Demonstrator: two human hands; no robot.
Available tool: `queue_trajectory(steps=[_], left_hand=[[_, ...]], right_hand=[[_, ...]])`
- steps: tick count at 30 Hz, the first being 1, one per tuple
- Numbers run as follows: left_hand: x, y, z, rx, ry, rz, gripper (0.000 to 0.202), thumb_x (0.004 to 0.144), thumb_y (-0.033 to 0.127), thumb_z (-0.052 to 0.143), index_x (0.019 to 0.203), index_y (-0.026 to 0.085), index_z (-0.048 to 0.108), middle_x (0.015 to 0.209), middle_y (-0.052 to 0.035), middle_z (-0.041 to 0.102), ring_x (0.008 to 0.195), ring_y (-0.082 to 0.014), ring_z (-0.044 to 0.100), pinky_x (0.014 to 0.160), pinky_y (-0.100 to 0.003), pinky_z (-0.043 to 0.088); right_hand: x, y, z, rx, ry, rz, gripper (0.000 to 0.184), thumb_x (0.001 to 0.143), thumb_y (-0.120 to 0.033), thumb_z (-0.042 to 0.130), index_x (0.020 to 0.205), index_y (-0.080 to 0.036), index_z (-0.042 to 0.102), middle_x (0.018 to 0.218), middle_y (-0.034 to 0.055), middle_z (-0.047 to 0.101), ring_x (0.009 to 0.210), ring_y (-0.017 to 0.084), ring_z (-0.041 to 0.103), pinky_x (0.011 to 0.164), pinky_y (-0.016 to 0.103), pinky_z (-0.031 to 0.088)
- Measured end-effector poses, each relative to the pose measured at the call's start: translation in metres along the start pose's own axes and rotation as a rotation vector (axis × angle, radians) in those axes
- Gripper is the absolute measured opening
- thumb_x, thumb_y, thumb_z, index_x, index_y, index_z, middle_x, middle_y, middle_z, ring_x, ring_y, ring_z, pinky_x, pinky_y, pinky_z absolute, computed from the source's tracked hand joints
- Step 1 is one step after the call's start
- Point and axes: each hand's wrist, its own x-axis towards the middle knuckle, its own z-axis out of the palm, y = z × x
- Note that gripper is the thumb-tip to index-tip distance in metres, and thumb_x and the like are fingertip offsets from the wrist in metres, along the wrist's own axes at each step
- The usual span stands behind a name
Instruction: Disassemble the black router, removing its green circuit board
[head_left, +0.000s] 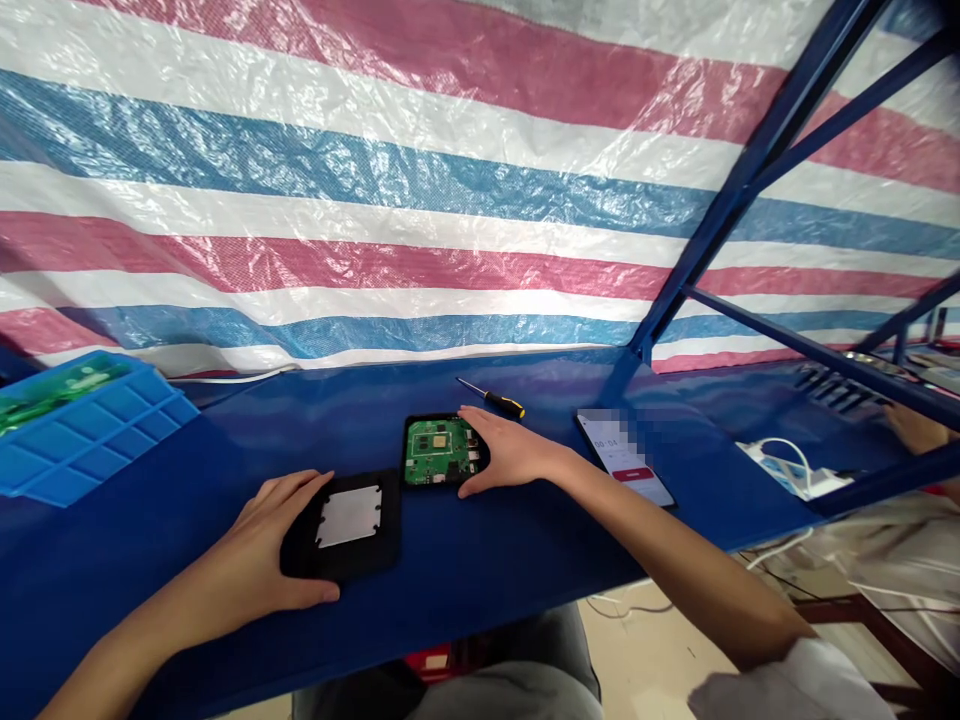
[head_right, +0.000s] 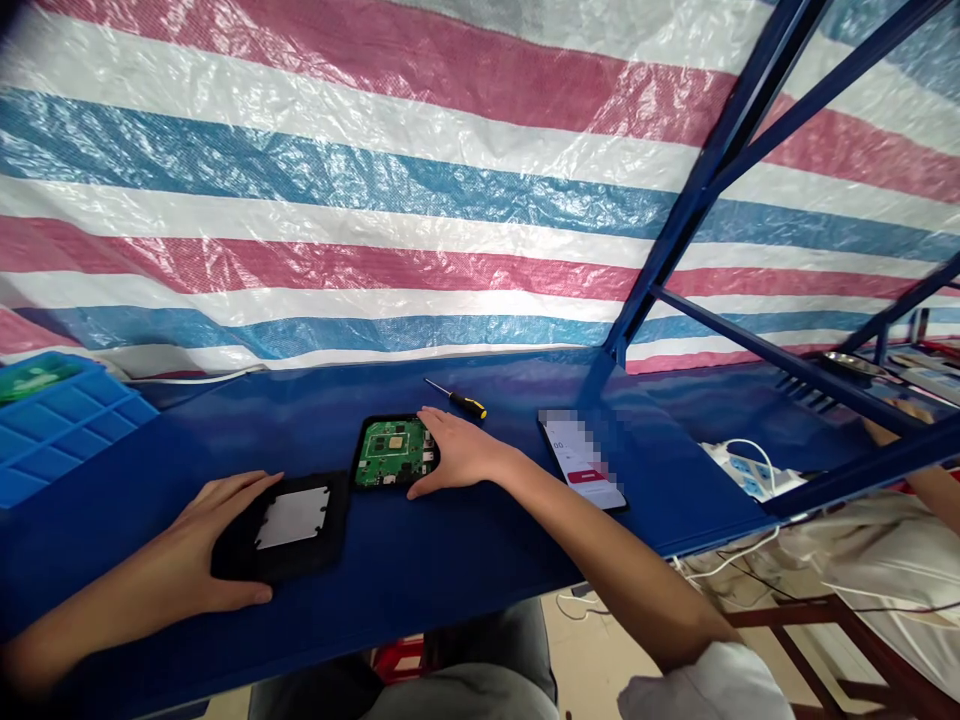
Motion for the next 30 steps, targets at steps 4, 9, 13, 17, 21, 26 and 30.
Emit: queue_trajectory(steps=[4,9,13,17,21,26,30], left_hand=[[-0.016,0.014,0.009,-0.017,0.011,-0.010,0.116,0.075,0.061,0.088,0.173,0.039,0.031,0.169,-0.0113,0.046,0.156,-0.0458,0.046,0.124,-0.059,0.048],[-0.010,0.060,0.014,-0.110,-0.046,-0.018,0.121,0.074,0.063,0.090,0.174,0.042,0.025,0.173,-0.0095,0.043,0.159,-0.0450,0.043,0.126,-0.060,0.047],[0.013,0.103,0.015,-0.166,-0.111,-0.071,0.120,0.077,0.074,0.083,0.174,0.030,0.028,0.173,-0.0155,0.044,0.160,-0.0468,0.041,0.124,-0.064,0.048],[0.027,0.108,0.025,-0.157,-0.046,0.001,0.113,0.083,0.079,0.075,0.174,0.034,0.026,0.172,-0.0160,0.045,0.158,-0.0463,0.043,0.122,-0.066,0.048],[0.031,0.094,0.036,-0.116,-0.003,0.042,0.116,0.081,0.080,0.076,0.175,0.039,0.023,0.173,-0.0148,0.042,0.154,-0.0477,0.046,0.117,-0.065,0.051],[0.034,0.096,0.037,-0.124,-0.019,0.056,0.116,0.082,0.081,0.075,0.175,0.039,0.022,0.173,-0.0140,0.042,0.155,-0.0478,0.044,0.118,-0.064,0.050],[0.035,0.103,0.033,-0.131,-0.035,0.042,0.119,0.081,0.083,0.075,0.176,0.038,0.020,0.175,-0.0140,0.038,0.157,-0.0474,0.041,0.120,-0.064,0.048]], right_hand=[[0.021,0.000,-0.007,-0.013,-0.029,0.013,0.132,0.068,-0.064,0.095,0.174,-0.014,0.033,0.182,0.0200,0.025,0.168,0.041,0.030,0.138,0.052,0.029],[0.040,-0.001,-0.008,0.051,-0.027,0.024,0.139,0.065,-0.064,0.097,0.176,-0.018,0.027,0.185,0.0168,0.015,0.170,0.042,0.023,0.138,0.053,0.029],[0.039,0.000,-0.008,0.039,0.003,-0.003,0.140,0.070,-0.068,0.095,0.178,-0.021,0.020,0.185,0.0139,0.013,0.170,0.040,0.024,0.138,0.052,0.030],[0.005,0.010,-0.015,-0.065,0.277,-0.038,0.086,0.098,-0.063,0.073,0.169,-0.025,0.044,0.174,0.0102,0.047,0.160,0.031,0.048,0.131,0.044,0.043],[-0.042,0.028,-0.018,-0.140,0.424,0.089,0.038,0.106,-0.039,0.065,0.140,-0.022,0.070,0.146,0.0141,0.072,0.136,0.033,0.068,0.116,0.051,0.055],[-0.078,0.036,-0.003,-0.205,0.442,0.207,0.020,0.101,-0.035,0.071,0.113,-0.020,0.076,0.118,0.0130,0.077,0.111,0.034,0.075,0.095,0.048,0.061],[-0.087,0.031,0.009,-0.249,0.436,0.245,0.022,0.096,-0.038,0.080,0.107,-0.019,0.075,0.111,0.0121,0.075,0.110,0.035,0.073,0.092,0.047,0.060]])
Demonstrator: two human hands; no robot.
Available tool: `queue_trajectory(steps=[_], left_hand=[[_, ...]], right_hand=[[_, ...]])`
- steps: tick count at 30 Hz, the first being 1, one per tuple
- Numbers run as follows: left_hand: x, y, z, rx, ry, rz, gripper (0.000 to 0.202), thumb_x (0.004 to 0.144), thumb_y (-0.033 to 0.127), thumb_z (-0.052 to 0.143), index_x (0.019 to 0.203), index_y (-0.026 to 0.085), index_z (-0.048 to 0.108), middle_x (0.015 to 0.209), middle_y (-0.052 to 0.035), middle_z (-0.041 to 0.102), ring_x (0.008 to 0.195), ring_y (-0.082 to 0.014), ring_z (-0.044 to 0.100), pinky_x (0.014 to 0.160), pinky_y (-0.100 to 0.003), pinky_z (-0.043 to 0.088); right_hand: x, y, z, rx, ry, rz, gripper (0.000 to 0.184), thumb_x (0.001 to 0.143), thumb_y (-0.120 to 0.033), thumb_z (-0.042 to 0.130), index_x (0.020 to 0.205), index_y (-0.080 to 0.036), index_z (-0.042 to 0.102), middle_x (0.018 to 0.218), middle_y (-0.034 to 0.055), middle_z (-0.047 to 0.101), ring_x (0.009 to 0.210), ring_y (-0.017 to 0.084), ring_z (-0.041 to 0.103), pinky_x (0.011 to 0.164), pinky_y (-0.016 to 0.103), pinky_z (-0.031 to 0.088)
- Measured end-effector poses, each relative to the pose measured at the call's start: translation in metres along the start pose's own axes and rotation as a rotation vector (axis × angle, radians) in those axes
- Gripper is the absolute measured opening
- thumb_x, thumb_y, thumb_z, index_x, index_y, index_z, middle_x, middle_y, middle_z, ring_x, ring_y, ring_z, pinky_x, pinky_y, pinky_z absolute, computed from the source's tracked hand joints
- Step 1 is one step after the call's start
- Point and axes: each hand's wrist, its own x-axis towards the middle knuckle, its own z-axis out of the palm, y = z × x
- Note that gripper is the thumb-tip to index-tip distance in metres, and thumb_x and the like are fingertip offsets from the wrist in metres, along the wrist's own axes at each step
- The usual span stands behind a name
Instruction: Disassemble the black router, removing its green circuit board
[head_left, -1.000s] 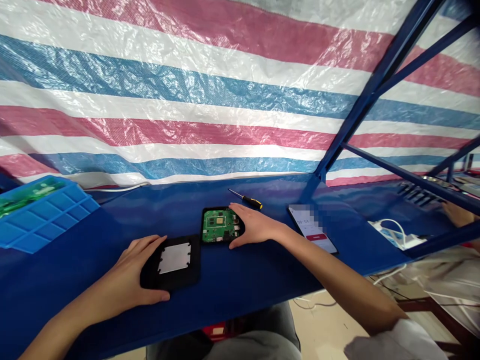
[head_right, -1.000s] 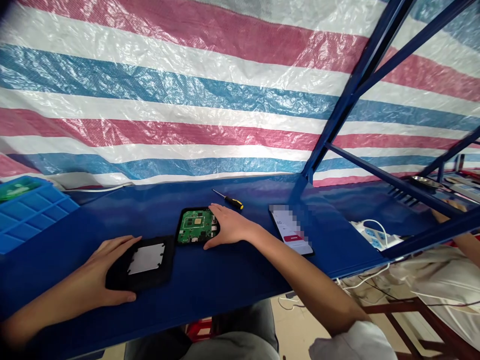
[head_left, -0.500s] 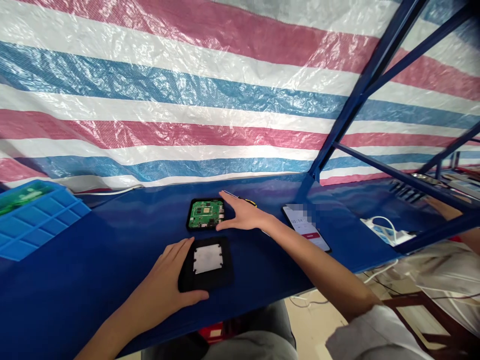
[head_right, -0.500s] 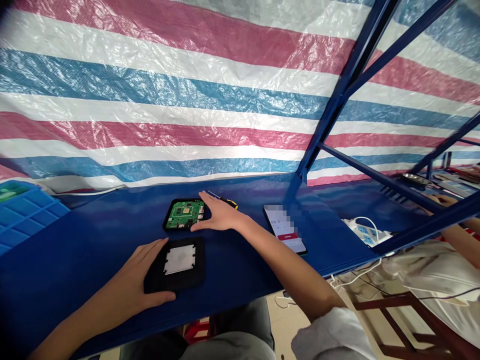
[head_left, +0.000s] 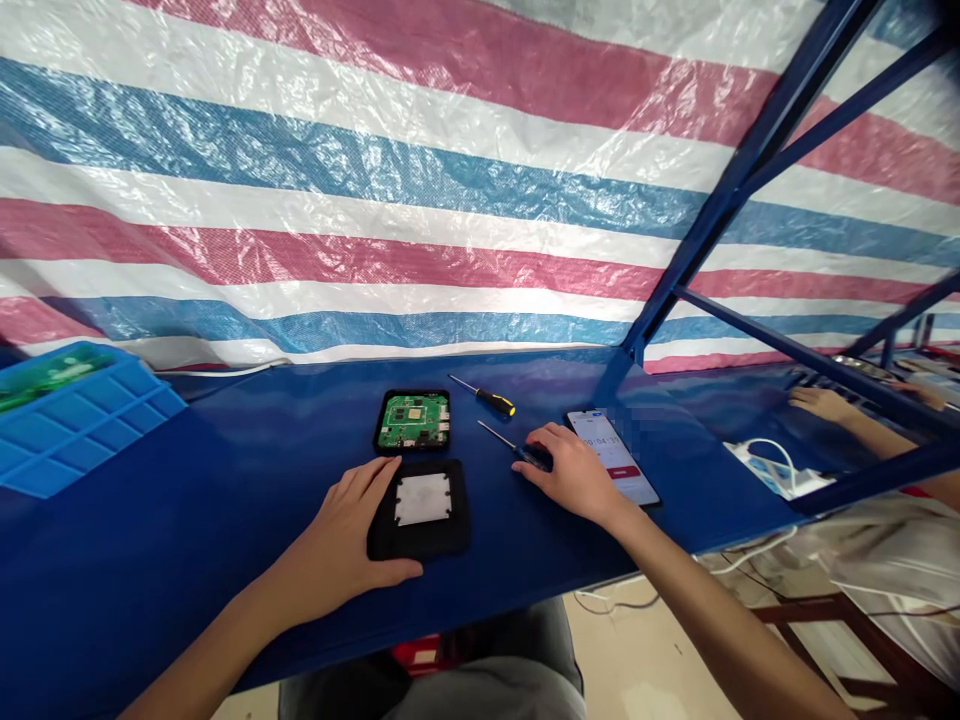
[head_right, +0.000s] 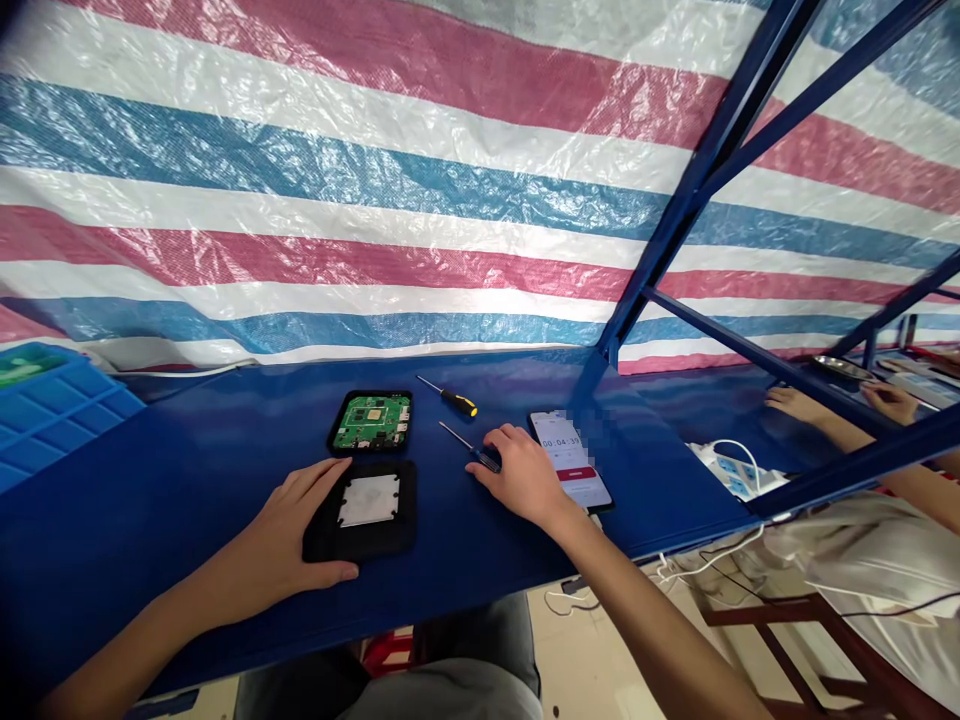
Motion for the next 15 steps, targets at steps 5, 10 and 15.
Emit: queue_trajectory(steps=[5,10,15], left_hand=[[-0.002,0.002,-0.015,-0.009,-0.055,-0.023,0.120,0.079,0.079,0.079,0.175,0.031,0.026,0.175,-0.0156,0.041,0.161,-0.0475,0.036,0.124,-0.065,0.044],[-0.002,0.000,-0.015,-0.069,-0.075,-0.036,0.119,0.081,0.079,0.078,0.176,0.034,0.024,0.178,-0.0162,0.035,0.162,-0.0494,0.032,0.125,-0.072,0.039],[0.000,0.001,-0.027,-0.101,-0.133,-0.125,0.109,0.092,0.082,0.063,0.177,0.031,0.020,0.182,-0.0142,0.027,0.168,-0.0456,0.019,0.130,-0.068,0.035]], right_hand=[[-0.003,-0.001,0.002,-0.014,0.005,-0.015,0.017,0.098,-0.034,0.077,0.107,-0.019,0.075,0.112,0.0110,0.074,0.110,0.032,0.072,0.095,0.045,0.059],[-0.003,0.003,0.006,-0.015,0.031,-0.046,0.014,0.099,-0.031,0.075,0.106,-0.018,0.075,0.110,0.0111,0.074,0.109,0.032,0.072,0.096,0.047,0.060],[-0.005,0.002,0.006,-0.010,0.076,-0.058,0.016,0.101,-0.032,0.072,0.107,-0.017,0.075,0.111,0.0133,0.075,0.107,0.035,0.073,0.093,0.052,0.062]])
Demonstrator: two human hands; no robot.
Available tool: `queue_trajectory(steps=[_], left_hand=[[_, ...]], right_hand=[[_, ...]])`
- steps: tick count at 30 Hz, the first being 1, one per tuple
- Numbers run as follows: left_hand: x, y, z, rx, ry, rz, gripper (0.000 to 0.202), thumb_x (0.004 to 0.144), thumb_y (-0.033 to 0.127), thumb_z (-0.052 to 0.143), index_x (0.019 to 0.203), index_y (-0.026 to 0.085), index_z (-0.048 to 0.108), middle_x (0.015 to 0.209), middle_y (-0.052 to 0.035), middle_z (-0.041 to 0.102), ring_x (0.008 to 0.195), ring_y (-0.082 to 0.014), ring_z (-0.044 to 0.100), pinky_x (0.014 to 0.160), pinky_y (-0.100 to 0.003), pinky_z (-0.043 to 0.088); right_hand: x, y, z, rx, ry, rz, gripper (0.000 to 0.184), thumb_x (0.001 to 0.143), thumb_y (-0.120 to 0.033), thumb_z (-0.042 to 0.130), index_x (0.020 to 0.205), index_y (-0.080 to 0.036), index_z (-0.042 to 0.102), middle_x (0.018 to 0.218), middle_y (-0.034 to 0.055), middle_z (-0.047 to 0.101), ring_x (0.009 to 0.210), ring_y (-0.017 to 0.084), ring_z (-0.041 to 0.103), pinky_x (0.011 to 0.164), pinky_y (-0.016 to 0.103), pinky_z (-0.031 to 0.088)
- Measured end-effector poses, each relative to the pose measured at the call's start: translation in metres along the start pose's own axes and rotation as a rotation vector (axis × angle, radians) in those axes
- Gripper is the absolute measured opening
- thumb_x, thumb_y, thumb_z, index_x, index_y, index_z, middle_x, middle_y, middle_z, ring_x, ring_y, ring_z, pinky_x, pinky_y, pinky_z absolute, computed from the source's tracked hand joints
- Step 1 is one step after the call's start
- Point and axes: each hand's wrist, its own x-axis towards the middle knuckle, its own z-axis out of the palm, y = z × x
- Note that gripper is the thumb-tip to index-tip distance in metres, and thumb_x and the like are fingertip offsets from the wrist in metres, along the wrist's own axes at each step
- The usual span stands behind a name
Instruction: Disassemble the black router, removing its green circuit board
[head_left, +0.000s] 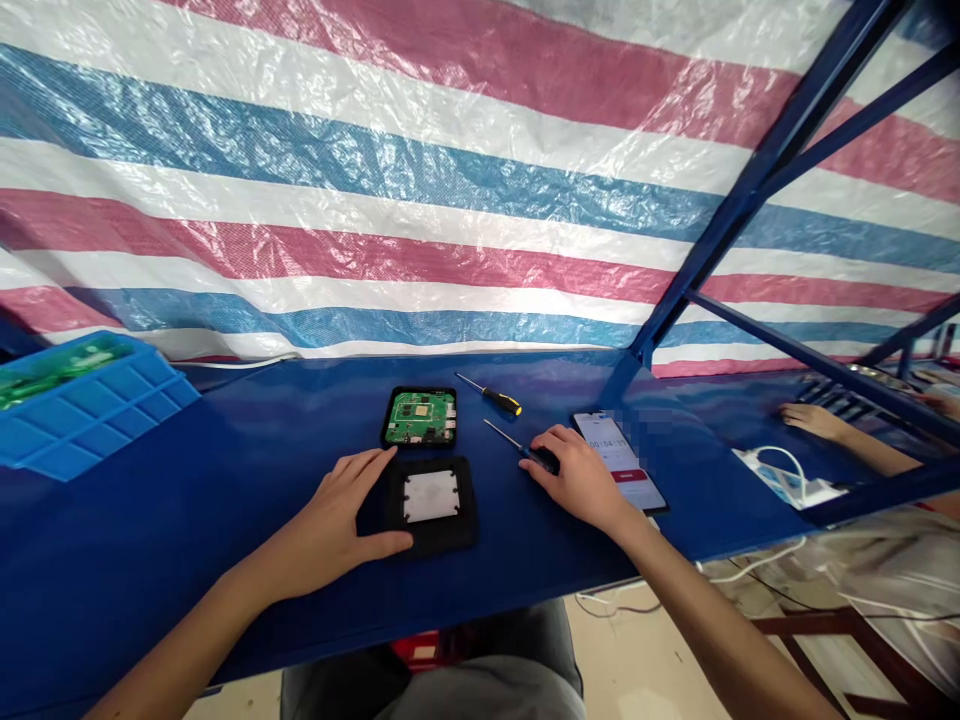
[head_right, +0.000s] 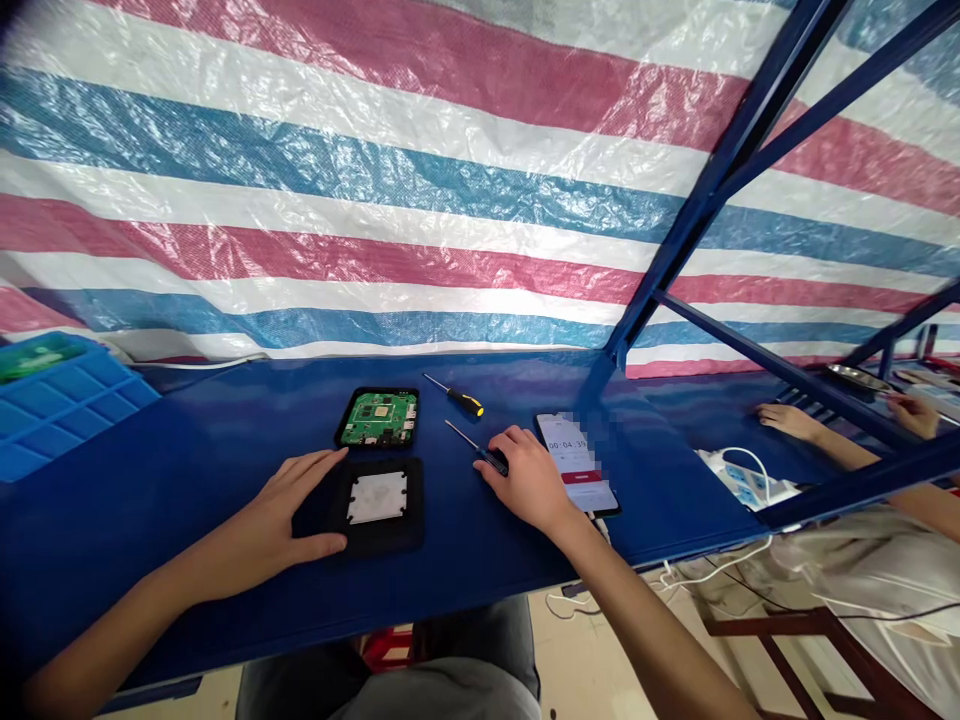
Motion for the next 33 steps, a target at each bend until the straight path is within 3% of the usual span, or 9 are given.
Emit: queue_trajectory(steps=[3,5,8,10,12,22,25,28,33], left_hand=[[-0.001,0.004,-0.010,0.022,-0.045,-0.004,0.117,0.084,0.081,0.073,0.177,0.027,0.024,0.181,-0.0155,0.027,0.168,-0.0447,0.021,0.131,-0.064,0.035],[-0.002,0.005,-0.011,0.042,-0.064,0.030,0.126,0.075,0.078,0.083,0.176,0.026,0.027,0.180,-0.0164,0.030,0.166,-0.0452,0.026,0.130,-0.063,0.037],[-0.001,0.001,-0.004,0.073,-0.009,0.103,0.131,0.070,0.075,0.089,0.175,0.027,0.028,0.177,-0.0180,0.037,0.164,-0.0476,0.031,0.126,-0.065,0.042],[0.001,-0.003,0.002,0.079,0.034,0.149,0.125,0.073,0.073,0.088,0.175,0.029,0.029,0.175,-0.0176,0.040,0.162,-0.0481,0.034,0.124,-0.066,0.044],[0.002,-0.004,0.006,0.072,0.051,0.176,0.117,0.077,0.068,0.087,0.173,0.030,0.031,0.174,-0.0168,0.042,0.161,-0.0466,0.036,0.124,-0.066,0.045],[0.000,0.006,0.001,-0.022,0.099,0.216,0.105,0.073,0.057,0.091,0.161,0.029,0.043,0.164,-0.0158,0.046,0.153,-0.0440,0.046,0.122,-0.063,0.049],[-0.001,0.006,0.000,-0.045,0.092,0.207,0.107,0.074,0.056,0.091,0.164,0.030,0.039,0.166,-0.0148,0.044,0.154,-0.0425,0.045,0.122,-0.061,0.049],[-0.001,0.009,-0.003,-0.061,0.080,0.185,0.108,0.074,0.057,0.089,0.165,0.029,0.038,0.168,-0.0154,0.042,0.156,-0.0416,0.044,0.125,-0.060,0.048],[0.004,0.021,-0.016,-0.104,0.063,0.122,0.102,0.072,0.060,0.087,0.159,0.024,0.047,0.164,-0.0168,0.046,0.154,-0.0425,0.048,0.126,-0.059,0.046]], right_hand=[[-0.006,-0.013,-0.003,0.019,0.061,-0.027,0.023,0.106,-0.037,0.064,0.112,-0.017,0.075,0.117,0.0162,0.075,0.113,0.037,0.072,0.098,0.056,0.061],[-0.011,-0.027,-0.006,0.094,0.035,-0.132,0.028,0.106,-0.042,0.065,0.116,-0.018,0.075,0.119,0.0154,0.076,0.115,0.036,0.073,0.104,0.056,0.060],[-0.015,-0.047,-0.008,0.189,-0.208,-0.257,0.058,0.099,-0.053,0.076,0.143,-0.017,0.067,0.145,0.0179,0.071,0.135,0.038,0.068,0.116,0.057,0.056],[-0.012,-0.055,-0.007,0.220,-0.349,-0.259,0.089,0.089,-0.061,0.084,0.160,-0.017,0.054,0.163,0.0203,0.058,0.150,0.042,0.057,0.124,0.060,0.051],[-0.008,-0.057,-0.003,0.251,-0.434,-0.252,0.107,0.081,-0.064,0.090,0.167,-0.019,0.046,0.172,0.0211,0.047,0.158,0.045,0.047,0.128,0.064,0.045],[0.003,-0.059,0.005,0.320,-0.561,-0.274,0.118,0.077,-0.066,0.091,0.173,-0.022,0.038,0.181,0.0153,0.030,0.168,0.045,0.028,0.139,0.064,0.026],[0.006,-0.061,0.006,0.365,-0.551,-0.260,0.122,0.072,-0.062,0.095,0.174,-0.030,0.036,0.179,0.0118,0.036,0.165,0.046,0.034,0.137,0.062,0.032],[0.012,-0.062,0.007,0.407,-0.522,-0.252,0.122,0.064,-0.060,0.100,0.169,-0.036,0.044,0.171,0.0094,0.049,0.158,0.048,0.046,0.132,0.061,0.043],[0.020,-0.060,0.007,0.454,-0.531,-0.233,0.114,0.065,-0.061,0.099,0.165,-0.035,0.050,0.168,0.0107,0.050,0.157,0.045,0.047,0.131,0.061,0.043]])
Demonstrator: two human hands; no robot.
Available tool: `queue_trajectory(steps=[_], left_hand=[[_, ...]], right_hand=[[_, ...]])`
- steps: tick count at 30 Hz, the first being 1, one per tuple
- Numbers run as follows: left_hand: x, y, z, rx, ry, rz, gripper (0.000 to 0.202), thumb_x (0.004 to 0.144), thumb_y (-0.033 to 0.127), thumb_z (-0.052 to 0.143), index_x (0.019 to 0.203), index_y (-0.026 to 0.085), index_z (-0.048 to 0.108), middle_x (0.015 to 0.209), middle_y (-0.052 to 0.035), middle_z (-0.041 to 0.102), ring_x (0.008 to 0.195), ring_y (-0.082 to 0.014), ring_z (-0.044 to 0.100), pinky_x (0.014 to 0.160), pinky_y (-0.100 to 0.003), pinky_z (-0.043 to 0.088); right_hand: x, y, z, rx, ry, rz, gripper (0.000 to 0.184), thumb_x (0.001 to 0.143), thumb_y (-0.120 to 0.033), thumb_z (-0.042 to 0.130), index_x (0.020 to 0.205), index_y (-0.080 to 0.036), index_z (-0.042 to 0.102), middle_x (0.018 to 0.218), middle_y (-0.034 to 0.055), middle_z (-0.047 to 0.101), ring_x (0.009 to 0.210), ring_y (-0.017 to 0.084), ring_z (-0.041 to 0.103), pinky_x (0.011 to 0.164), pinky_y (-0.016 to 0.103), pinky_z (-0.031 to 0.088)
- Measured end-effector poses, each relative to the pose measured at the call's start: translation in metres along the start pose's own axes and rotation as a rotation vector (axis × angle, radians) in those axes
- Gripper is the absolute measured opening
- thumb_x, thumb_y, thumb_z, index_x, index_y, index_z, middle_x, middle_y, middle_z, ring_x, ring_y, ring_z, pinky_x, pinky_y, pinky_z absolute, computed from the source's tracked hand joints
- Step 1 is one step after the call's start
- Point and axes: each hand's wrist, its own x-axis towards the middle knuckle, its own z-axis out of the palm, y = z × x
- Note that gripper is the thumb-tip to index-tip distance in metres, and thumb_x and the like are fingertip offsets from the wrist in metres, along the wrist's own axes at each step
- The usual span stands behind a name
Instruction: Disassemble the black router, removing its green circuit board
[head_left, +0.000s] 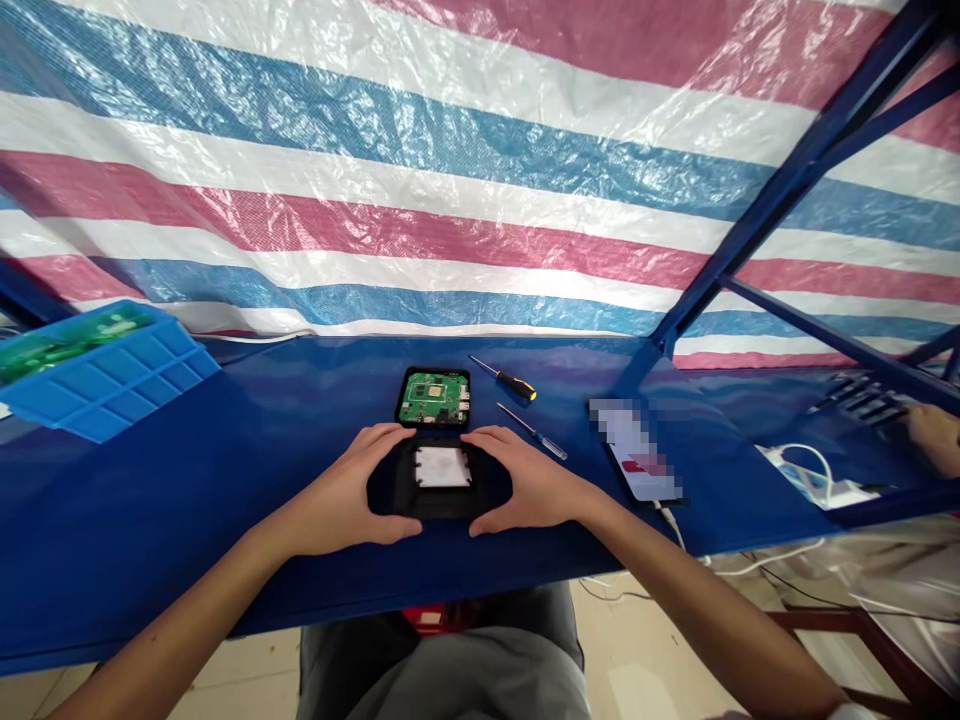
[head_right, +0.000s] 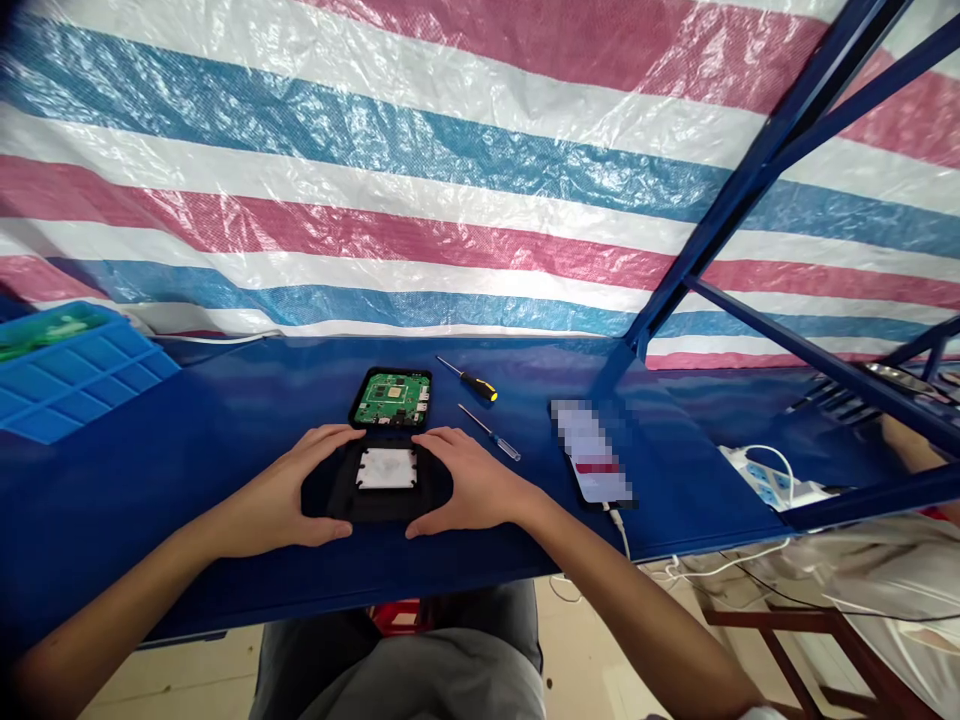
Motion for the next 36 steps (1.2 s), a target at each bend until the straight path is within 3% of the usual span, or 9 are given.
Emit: queue_trajectory(steps=[5,9,13,20,23,28,32,34,36], left_hand=[[0.010,0.010,-0.006,-0.043,0.012,0.010,0.099,0.069,0.062,0.088,0.153,0.023,0.052,0.161,-0.0162,0.049,0.151,-0.0420,0.051,0.126,-0.059,0.044],[0.015,0.019,-0.007,-0.068,0.025,0.045,0.100,0.068,0.062,0.088,0.152,0.023,0.052,0.160,-0.0161,0.050,0.149,-0.0408,0.053,0.127,-0.057,0.043],[0.016,0.027,-0.011,-0.089,0.036,0.073,0.091,0.071,0.061,0.087,0.148,0.024,0.055,0.155,-0.0143,0.054,0.145,-0.0401,0.057,0.125,-0.056,0.045],[0.019,0.032,-0.011,-0.156,0.082,0.140,0.086,0.075,0.062,0.086,0.147,0.027,0.056,0.155,-0.0128,0.057,0.146,-0.0382,0.057,0.124,-0.054,0.046],[0.021,0.032,-0.006,-0.198,0.080,0.136,0.092,0.074,0.061,0.087,0.152,0.026,0.054,0.158,-0.0143,0.053,0.150,-0.0382,0.054,0.128,-0.054,0.042],[0.023,0.027,-0.001,-0.237,0.060,0.115,0.111,0.075,0.071,0.087,0.165,0.027,0.041,0.170,-0.0166,0.044,0.157,-0.0402,0.046,0.131,-0.057,0.038],[0.011,0.013,0.003,-0.107,0.064,0.083,0.108,0.089,0.077,0.071,0.173,0.024,0.029,0.170,-0.0193,0.045,0.161,-0.0407,0.039,0.130,-0.062,0.036],[-0.001,0.006,0.010,0.047,0.101,-0.020,0.102,0.095,0.079,0.062,0.174,0.023,0.029,0.174,-0.0200,0.041,0.163,-0.0425,0.036,0.127,-0.065,0.040],[-0.014,0.005,0.021,0.235,0.142,-0.006,0.101,0.095,0.079,0.063,0.172,0.020,0.036,0.173,-0.0211,0.045,0.162,-0.0471,0.035,0.128,-0.071,0.036]], right_hand=[[0.001,0.002,-0.002,0.021,-0.016,0.041,0.117,0.065,-0.069,0.096,0.166,-0.032,0.049,0.172,0.0131,0.046,0.160,0.045,0.043,0.132,0.064,0.040],[0.004,-0.002,-0.005,0.003,-0.035,0.047,0.113,0.064,-0.062,0.099,0.163,-0.037,0.051,0.172,0.0098,0.047,0.162,0.046,0.039,0.135,0.066,0.032],[0.005,-0.008,-0.011,-0.014,-0.073,0.072,0.117,0.065,-0.065,0.097,0.165,-0.029,0.048,0.171,0.0136,0.046,0.163,0.048,0.033,0.135,0.070,0.027],[0.000,-0.008,-0.028,0.037,-0.066,0.088,0.140,0.063,-0.068,0.097,0.177,-0.029,0.025,0.179,0.0147,0.035,0.170,0.047,0.017,0.135,0.070,0.025],[-0.001,-0.007,-0.030,0.010,-0.067,0.089,0.137,0.063,-0.067,0.097,0.175,-0.025,0.030,0.183,0.0149,0.027,0.171,0.048,0.014,0.136,0.070,0.022],[-0.006,-0.001,-0.029,0.037,-0.002,0.075,0.132,0.062,-0.065,0.098,0.172,-0.022,0.039,0.179,0.0153,0.036,0.169,0.045,0.023,0.137,0.065,0.026],[-0.013,0.008,-0.031,0.026,0.039,0.113,0.131,0.060,-0.067,0.098,0.170,-0.021,0.042,0.178,0.0171,0.037,0.167,0.044,0.031,0.135,0.063,0.030],[-0.019,0.012,-0.034,0.018,0.053,0.137,0.128,0.062,-0.067,0.097,0.169,-0.023,0.043,0.178,0.0171,0.038,0.166,0.045,0.033,0.134,0.064,0.033],[-0.024,0.015,-0.038,0.016,0.077,0.130,0.121,0.064,-0.064,0.097,0.168,-0.025,0.046,0.176,0.0160,0.042,0.164,0.045,0.037,0.132,0.064,0.035]])
